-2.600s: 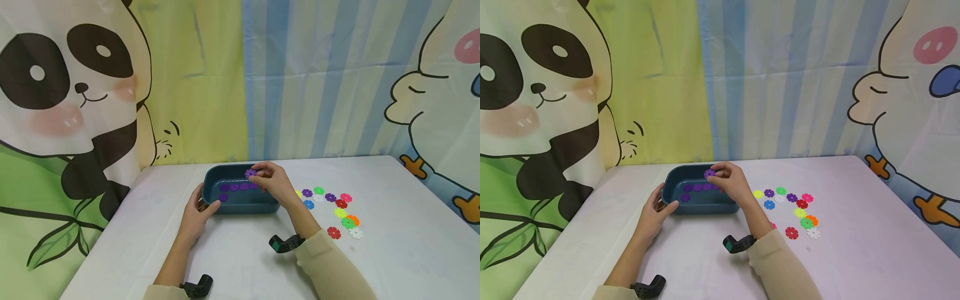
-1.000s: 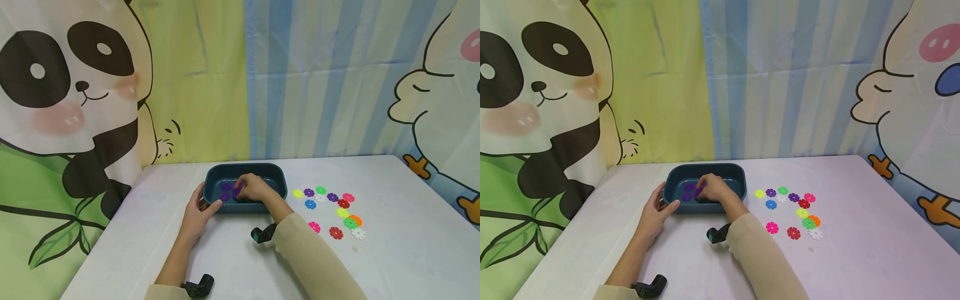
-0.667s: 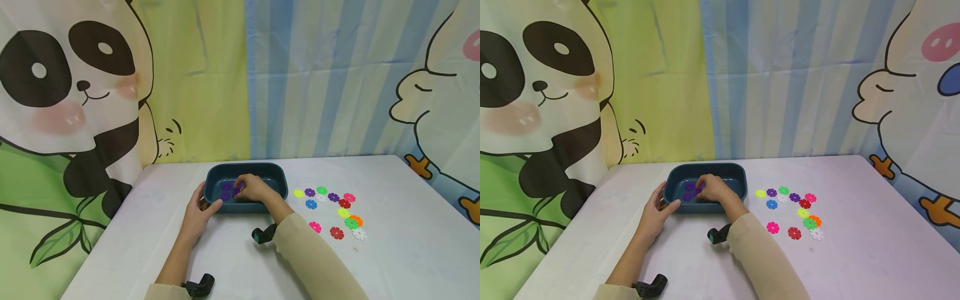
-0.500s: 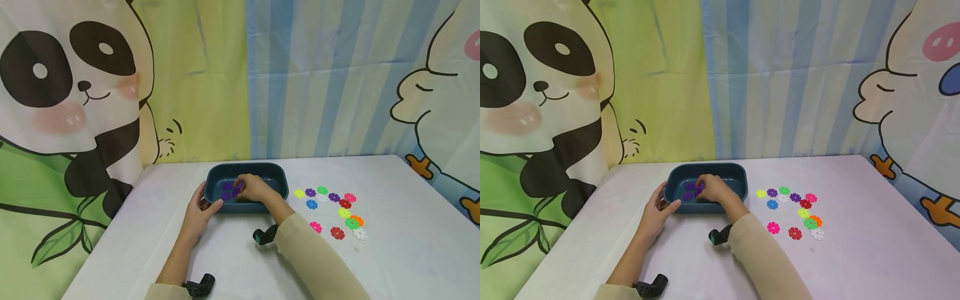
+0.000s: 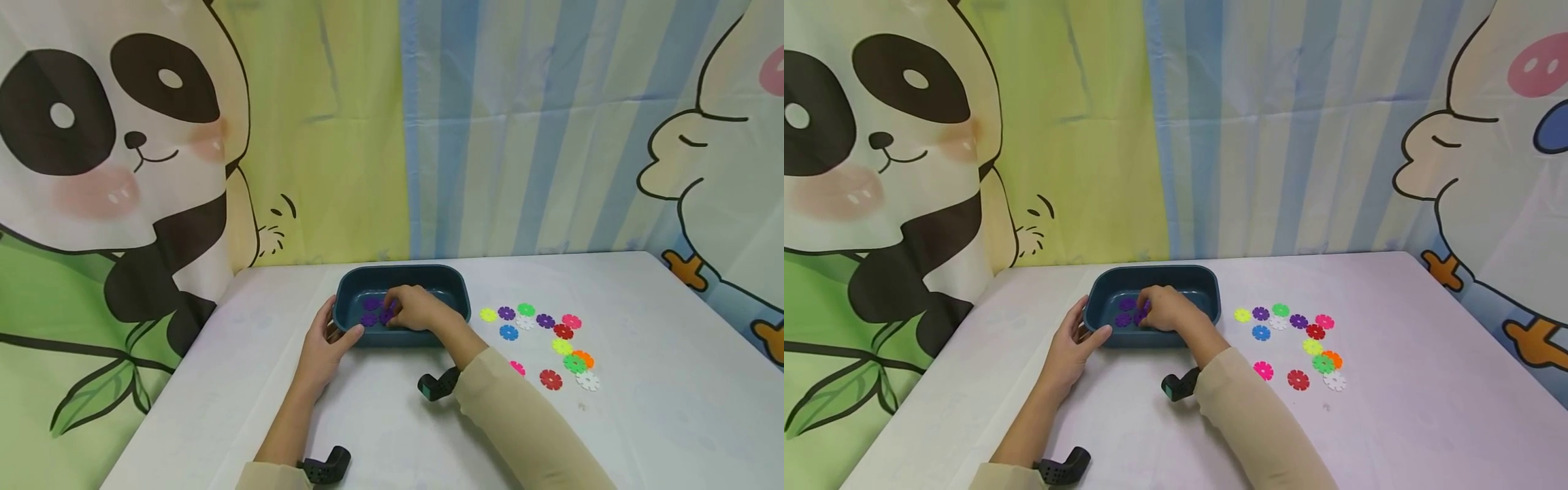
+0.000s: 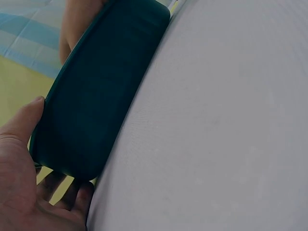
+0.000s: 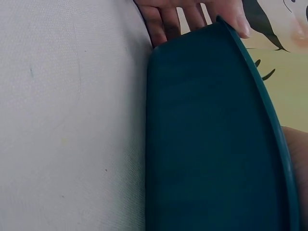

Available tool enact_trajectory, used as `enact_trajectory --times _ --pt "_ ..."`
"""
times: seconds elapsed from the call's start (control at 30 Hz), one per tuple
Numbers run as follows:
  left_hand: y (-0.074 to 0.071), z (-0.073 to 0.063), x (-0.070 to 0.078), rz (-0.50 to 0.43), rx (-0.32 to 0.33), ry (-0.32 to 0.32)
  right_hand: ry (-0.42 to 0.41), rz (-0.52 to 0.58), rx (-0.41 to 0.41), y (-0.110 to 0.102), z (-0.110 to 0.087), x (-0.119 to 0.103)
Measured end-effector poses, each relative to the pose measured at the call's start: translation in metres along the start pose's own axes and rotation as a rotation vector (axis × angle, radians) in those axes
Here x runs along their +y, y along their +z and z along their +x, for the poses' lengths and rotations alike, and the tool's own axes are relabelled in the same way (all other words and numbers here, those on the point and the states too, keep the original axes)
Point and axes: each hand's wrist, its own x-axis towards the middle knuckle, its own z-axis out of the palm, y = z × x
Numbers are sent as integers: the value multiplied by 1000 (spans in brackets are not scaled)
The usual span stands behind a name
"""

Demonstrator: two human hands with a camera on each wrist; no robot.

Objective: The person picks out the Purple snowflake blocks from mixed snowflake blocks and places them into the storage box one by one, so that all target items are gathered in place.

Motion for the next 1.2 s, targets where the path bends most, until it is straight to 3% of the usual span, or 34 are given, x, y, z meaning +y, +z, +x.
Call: enact_trajectory --times 0.2,0.43,0.73,1.2 --pt "0 -1 0 -1 -9 -6 -23 15 -20 -3 -4 3" --pt "-1 0 -1 -4 -15 -3 -77 79 11 -7 -13 9" --pt "-4 0 0 5 -13 -7 -109 167 176 -11 -27 15" --pt "-3 0 -2 11 -13 -4 -151 366 350 -14 -47 28"
